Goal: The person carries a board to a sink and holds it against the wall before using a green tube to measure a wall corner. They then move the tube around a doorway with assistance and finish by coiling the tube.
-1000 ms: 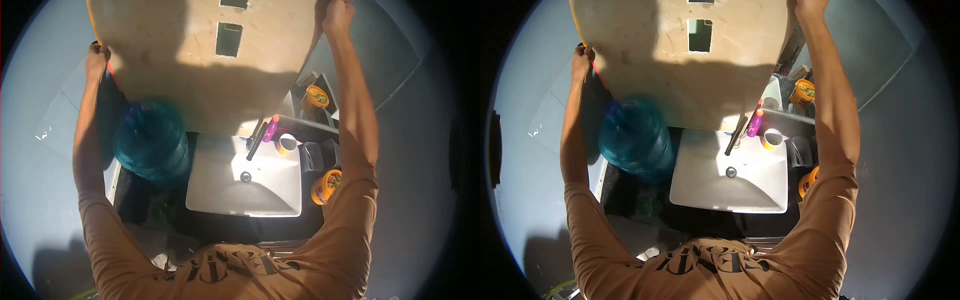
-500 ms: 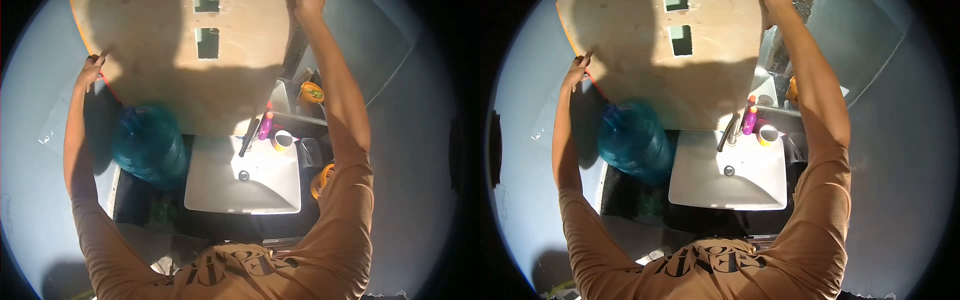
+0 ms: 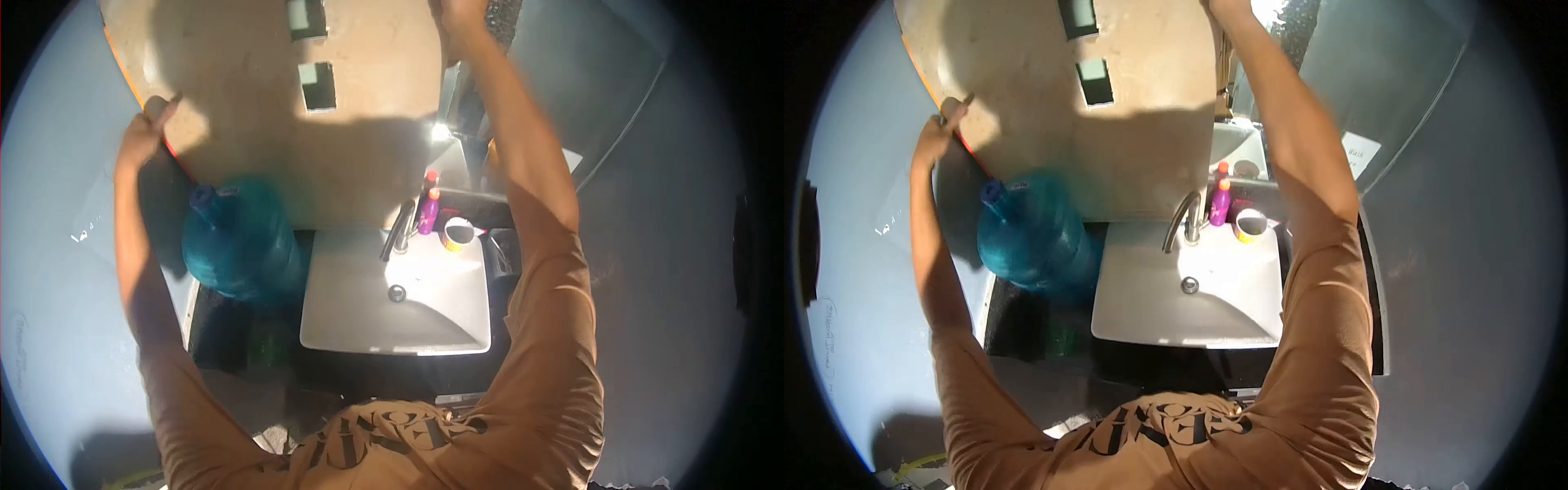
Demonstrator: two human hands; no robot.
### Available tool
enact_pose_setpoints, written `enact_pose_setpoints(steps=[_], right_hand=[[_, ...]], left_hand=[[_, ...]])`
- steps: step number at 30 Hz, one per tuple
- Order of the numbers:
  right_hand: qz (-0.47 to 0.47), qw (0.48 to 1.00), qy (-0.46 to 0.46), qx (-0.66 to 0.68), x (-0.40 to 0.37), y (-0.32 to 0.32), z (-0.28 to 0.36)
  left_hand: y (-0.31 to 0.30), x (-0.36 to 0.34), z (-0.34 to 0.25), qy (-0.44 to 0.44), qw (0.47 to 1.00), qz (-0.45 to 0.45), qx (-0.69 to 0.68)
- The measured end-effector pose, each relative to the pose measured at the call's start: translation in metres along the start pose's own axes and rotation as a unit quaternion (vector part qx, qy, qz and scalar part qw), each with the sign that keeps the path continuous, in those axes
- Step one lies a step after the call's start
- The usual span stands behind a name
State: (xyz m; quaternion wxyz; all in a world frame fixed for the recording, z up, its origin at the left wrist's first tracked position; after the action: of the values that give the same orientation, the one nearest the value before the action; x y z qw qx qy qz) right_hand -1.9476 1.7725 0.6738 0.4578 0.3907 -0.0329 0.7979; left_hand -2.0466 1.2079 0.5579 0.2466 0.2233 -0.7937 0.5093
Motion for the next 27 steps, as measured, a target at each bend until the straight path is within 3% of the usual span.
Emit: enact_pose_setpoints(steps=[1,2,3,4,5,6,7,8,9,11,13,14,15,16,17,19,20,22,24,26,27], right_hand=[[0.077,0.991,-0.007,0.106,0.0,0.015,0.0],[0.075,0.992,-0.003,0.105,-0.003,0.013,-0.001],[0.045,0.995,0.004,0.084,-0.008,0.007,0.002],[0.015,0.998,0.006,0.064,-0.008,0.004,0.006],[0.016,0.998,0.006,0.066,-0.003,0.006,0.002],[0.049,0.993,-0.01,0.106,0.005,0.012,0.0],[0.083,0.986,-0.026,0.145,0.008,0.019,0.001],[0.087,0.986,-0.029,0.141,0.004,0.019,0.005],[0.062,0.99,-0.036,0.122,-0.002,0.013,0.011],[0.039,0.993,-0.047,0.102,-0.003,0.007,0.014],[0.061,0.99,-0.019,0.124,0.003,0.015,0.004],[0.062,0.99,-0.019,0.124,0.002,0.015,0.005],[0.055,0.991,-0.015,0.119,0.0,0.012,0.008],[0.048,0.992,-0.013,0.114,-0.001,0.011,0.01],[0.048,0.993,-0.013,0.11,-0.004,0.009,0.011],[0.022,0.992,-0.069,0.101,-0.006,0.006,0.022],[0.021,0.992,-0.07,0.104,-0.006,0.009,0.022],[0.055,0.978,-0.069,0.188,-0.008,0.019,0.023],[0.045,0.989,-0.051,0.132,-0.004,0.01,0.018],[0.039,0.996,-0.036,0.077,-0.006,0.006,0.018],[0.048,0.99,-0.028,0.127,-0.011,0.005,0.02]], left_hand=[[-0.024,-0.04,-0.041,0.056,0.993,-0.051,-0.093],[-0.046,-0.096,-0.083,0.109,0.973,-0.093,-0.182],[-0.048,-0.152,-0.112,0.082,0.961,-0.04,-0.259],[-0.016,-0.195,-0.115,0.118,0.976,0.013,-0.182],[0.01,-0.256,-0.137,0.191,0.968,-0.01,-0.164],[0.071,-0.309,-0.15,0.125,0.959,0.194,-0.163],[0.144,-0.37,-0.157,0.124,0.913,0.311,-0.235],[0.225,-0.428,-0.159,0.227,0.876,0.254,-0.343],[0.291,-0.459,-0.161,0.086,0.86,0.364,-0.347],[0.43,-0.508,-0.155,-0.113,0.786,0.404,-0.455],[0.443,-0.477,-0.166,-0.011,0.919,0.057,-0.389],[0.448,-0.462,-0.172,-0.012,0.919,0.057,-0.389],[0.481,-0.453,-0.176,-0.174,0.763,0.17,-0.599],[0.511,-0.459,-0.196,-0.317,0.523,0.266,-0.746],[0.515,-0.456,-0.2,-0.319,0.52,0.268,-0.745],[0.541,-0.449,-0.19,-0.309,0.584,0.27,-0.7],[0.555,-0.448,-0.183,-0.307,0.586,0.268,-0.7],[0.552,-0.443,-0.181,-0.241,0.624,0.285,-0.686],[0.571,-0.452,-0.17,-0.265,0.617,0.303,-0.676],[0.611,-0.46,-0.162,-0.309,0.452,0.326,-0.771],[0.573,-0.448,-0.17,-0.306,0.458,0.324,-0.769]])
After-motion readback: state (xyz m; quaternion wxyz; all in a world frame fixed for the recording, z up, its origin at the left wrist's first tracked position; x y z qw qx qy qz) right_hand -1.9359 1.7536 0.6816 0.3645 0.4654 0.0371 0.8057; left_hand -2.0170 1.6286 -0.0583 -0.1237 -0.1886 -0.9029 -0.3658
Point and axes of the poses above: each hand's wrist, its own x-axis towards the middle knuckle, its own y-axis out of the palm, z = x × y, the point moved 10 cm from there along x, towards the middle knuckle, and after that the axes turned 7 degrees about -z, right-handed, at the moved point
